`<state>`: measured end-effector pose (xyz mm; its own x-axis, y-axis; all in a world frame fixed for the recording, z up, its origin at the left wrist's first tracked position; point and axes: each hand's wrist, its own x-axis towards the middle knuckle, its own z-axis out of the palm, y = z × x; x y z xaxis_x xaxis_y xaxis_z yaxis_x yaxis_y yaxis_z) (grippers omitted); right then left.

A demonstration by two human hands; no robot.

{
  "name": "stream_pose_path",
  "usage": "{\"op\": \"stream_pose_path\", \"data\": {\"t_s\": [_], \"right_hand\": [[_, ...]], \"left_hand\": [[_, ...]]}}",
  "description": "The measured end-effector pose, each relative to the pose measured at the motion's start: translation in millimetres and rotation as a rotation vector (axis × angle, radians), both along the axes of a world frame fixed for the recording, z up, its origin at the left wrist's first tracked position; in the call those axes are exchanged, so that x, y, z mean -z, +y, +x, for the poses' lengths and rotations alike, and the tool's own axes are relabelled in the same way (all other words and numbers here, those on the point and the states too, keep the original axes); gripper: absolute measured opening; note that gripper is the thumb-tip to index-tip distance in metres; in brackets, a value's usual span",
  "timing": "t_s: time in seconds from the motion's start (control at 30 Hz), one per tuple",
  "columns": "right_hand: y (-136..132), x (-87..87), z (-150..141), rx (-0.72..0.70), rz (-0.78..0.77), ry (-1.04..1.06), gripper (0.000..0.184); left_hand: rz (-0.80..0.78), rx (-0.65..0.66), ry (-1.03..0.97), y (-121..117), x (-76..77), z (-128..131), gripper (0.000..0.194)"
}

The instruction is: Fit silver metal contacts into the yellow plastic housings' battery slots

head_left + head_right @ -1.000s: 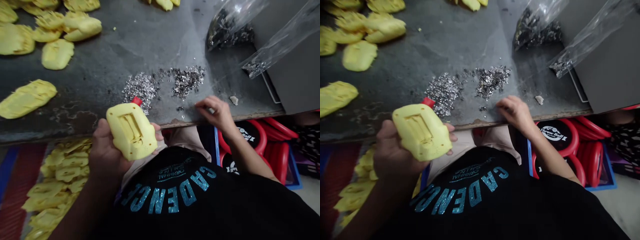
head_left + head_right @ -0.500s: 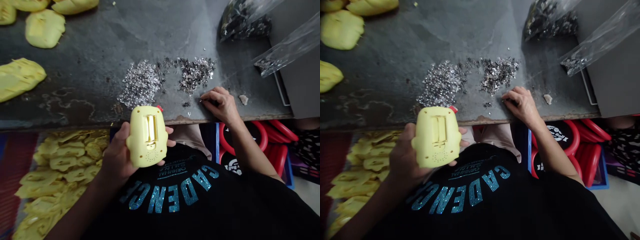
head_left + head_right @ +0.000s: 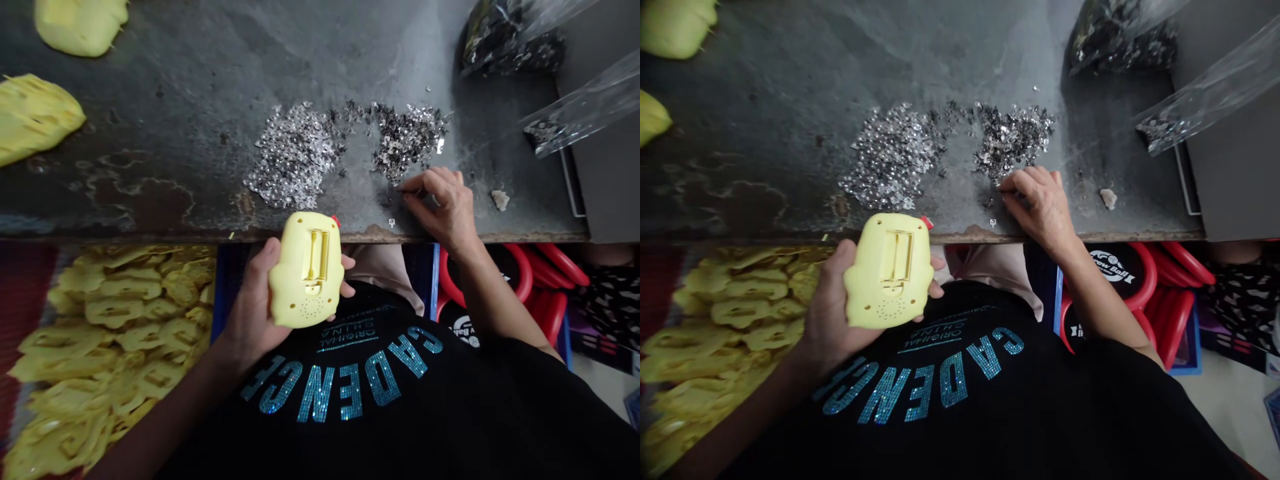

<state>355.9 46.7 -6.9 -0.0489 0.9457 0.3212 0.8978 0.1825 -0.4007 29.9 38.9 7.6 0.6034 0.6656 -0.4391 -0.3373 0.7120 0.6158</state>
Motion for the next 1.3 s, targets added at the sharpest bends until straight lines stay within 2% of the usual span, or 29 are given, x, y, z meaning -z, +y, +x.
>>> {"op": "stream_pose_path", "data": {"t_s": [0.1,0.23,0.37,0.47,0.67,0.77,0.87,1.0,1.17,1.3], "right_hand": [[-7,2.5,5,0.019,0.023,-0.049,0.014],[-25,8.0,8,0.017,0.065,-0.171,0.021],[-39,4.0,13,0.016,0.063,-0.017,0.017],[-32,1.7,18,0.063,0.030,0.040,0.018],[-10,3.1,22,0.022,-0.048,-0.032,0.013],[-17,-8.4,10,-0.036,-0.006,0.063,0.015],[-29,-27.4,-11,-0.195,0.023,0.254,0.015],[-36,-46.3,-38,-0.363,0.009,0.420,0.006],[-35,-46.3,-51,-0.439,0.029,0.421,0.011],[-35,-44.3,-54,-0.422,0.053,0.330,0.020]], "left_hand": [[-0.005,-0.015,0.030,0,1.8,3,0.075],[-0.045,-0.029,0.169,-2,-1.9,5,0.083],[-0.082,0.016,0.175,0,-4.1,6,0.089],[-0.085,0.035,0.157,4,-4.8,12,0.086],[-0.097,0.065,0.110,6,-10.1,20,0.077],[-0.127,0.082,0.055,5,-10.4,25,0.069],[-0.174,0.123,-0.024,3,-9.1,29,0.065],[-0.146,0.175,-0.042,0,-9.3,30,0.063],[-0.137,0.208,-0.137,-7,-12.8,23,0.071],[-0.145,0.215,-0.158,-10,-16.3,16,0.059]]}}
